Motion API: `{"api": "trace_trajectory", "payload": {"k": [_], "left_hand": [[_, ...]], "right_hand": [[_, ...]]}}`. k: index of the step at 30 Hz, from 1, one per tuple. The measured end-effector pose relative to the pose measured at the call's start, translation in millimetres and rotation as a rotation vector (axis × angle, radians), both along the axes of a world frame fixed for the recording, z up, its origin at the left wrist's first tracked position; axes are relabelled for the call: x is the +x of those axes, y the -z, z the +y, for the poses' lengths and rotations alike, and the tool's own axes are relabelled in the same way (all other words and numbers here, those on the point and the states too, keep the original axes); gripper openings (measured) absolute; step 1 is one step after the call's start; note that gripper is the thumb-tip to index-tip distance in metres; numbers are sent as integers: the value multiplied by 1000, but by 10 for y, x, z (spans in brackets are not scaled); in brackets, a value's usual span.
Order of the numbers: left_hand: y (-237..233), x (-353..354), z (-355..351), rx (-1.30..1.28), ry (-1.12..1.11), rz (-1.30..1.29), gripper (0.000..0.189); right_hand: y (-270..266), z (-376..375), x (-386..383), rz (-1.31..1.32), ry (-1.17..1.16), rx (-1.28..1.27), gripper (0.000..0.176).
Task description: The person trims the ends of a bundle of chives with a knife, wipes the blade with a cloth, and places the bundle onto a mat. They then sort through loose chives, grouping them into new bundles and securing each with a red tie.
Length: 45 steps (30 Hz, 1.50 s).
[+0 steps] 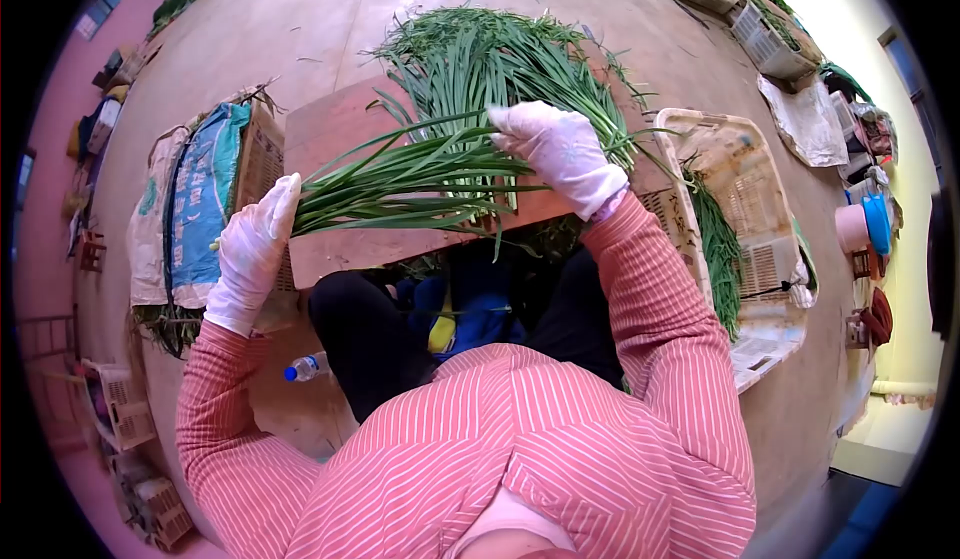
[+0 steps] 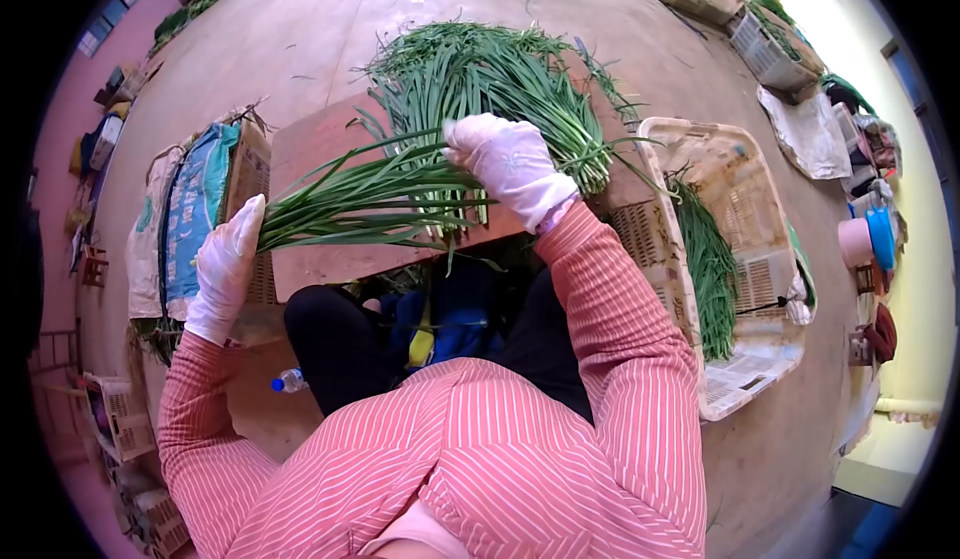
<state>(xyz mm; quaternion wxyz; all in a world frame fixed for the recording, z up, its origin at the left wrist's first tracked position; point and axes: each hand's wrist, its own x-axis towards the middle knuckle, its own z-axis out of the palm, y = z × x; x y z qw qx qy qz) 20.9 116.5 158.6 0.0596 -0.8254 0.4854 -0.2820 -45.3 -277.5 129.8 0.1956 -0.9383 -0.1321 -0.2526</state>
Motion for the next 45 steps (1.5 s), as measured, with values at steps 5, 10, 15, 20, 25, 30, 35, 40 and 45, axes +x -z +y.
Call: {"api": "trace_trajectory", "payload": {"k": [5, 10, 15, 20, 25, 30, 35, 40, 45], "left_hand": [[8, -30, 12, 35, -21, -6, 61], [37, -9, -11, 7, -20, -6, 63], [28, 18, -86, 4, 33, 8, 64], [24, 33, -208, 24, 67, 30, 65], [-37, -43, -224, 59, 49, 16, 63], [-32, 1, -128, 43, 1, 60, 53], [108, 288, 123, -540, -32, 304, 53], [626, 828, 141, -1034, -203, 648, 53], [1972, 1405, 121, -827, -726, 602, 41]], "right_hand": [[-259, 4, -189, 726, -48, 1000, 14], [-119, -600, -637, 551, 275, 1132, 24], [-129, -654, -967, 43, 756, -326, 47], [-420, 117, -570, -236, 123, -211, 57], [-147, 373, -187, -257, -100, -173, 39], [-220, 337, -182, -227, -230, 235, 12], [-68, -54, -373, -151, 176, 794, 14], [257, -179, -650, -37, 344, 926, 11], [617, -118, -674, 59, 381, 1086, 10]]}}
